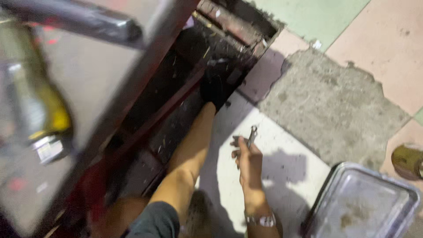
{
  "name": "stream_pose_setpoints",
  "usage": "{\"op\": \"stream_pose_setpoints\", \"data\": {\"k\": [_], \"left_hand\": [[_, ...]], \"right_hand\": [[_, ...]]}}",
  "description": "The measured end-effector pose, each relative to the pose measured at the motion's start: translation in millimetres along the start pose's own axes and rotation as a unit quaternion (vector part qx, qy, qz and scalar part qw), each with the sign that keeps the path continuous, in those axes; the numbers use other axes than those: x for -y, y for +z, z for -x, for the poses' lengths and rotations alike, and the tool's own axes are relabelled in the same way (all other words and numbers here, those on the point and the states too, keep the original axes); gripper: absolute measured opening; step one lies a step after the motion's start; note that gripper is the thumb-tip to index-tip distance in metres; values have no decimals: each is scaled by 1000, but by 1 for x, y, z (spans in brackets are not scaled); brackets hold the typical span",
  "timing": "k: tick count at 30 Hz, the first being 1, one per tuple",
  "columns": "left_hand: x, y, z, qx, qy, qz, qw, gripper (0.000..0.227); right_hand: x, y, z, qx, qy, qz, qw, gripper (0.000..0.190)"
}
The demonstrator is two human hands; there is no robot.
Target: The person works on a bicycle frame by handling mechanical components, using a tool to loosen or tighten parts, and threading a wire through a small opening.
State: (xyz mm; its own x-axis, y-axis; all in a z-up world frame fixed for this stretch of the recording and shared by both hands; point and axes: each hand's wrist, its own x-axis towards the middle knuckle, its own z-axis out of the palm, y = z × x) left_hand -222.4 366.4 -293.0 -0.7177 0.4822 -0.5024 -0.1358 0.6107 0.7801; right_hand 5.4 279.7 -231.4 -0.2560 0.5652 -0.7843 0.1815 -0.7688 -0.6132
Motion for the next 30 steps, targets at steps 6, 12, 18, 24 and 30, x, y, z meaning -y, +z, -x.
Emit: {"op": "stream_pose_setpoints", "data": {"k": [6, 12, 18, 24, 30], "left_hand": [[-87, 26, -57, 1, 73, -24, 997, 33], [-73, 50, -12, -6, 62, -54, 997, 28], [-34, 9, 196, -55, 9, -40, 998, 24], [-130, -118, 509, -120, 22, 150, 981, 18], [-175, -326, 629, -55, -133, 195, 970, 52]], "right_hand": [[15, -13, -18, -5, -20, 31, 999, 32], [26, -26, 49, -32, -35, -41, 998, 29], [97, -40, 240, -153, 81, -13, 985, 31], [174, -38, 421, -148, -4, 69, 987, 33], [211, 6, 528, -80, 118, 217, 966, 53]]}}
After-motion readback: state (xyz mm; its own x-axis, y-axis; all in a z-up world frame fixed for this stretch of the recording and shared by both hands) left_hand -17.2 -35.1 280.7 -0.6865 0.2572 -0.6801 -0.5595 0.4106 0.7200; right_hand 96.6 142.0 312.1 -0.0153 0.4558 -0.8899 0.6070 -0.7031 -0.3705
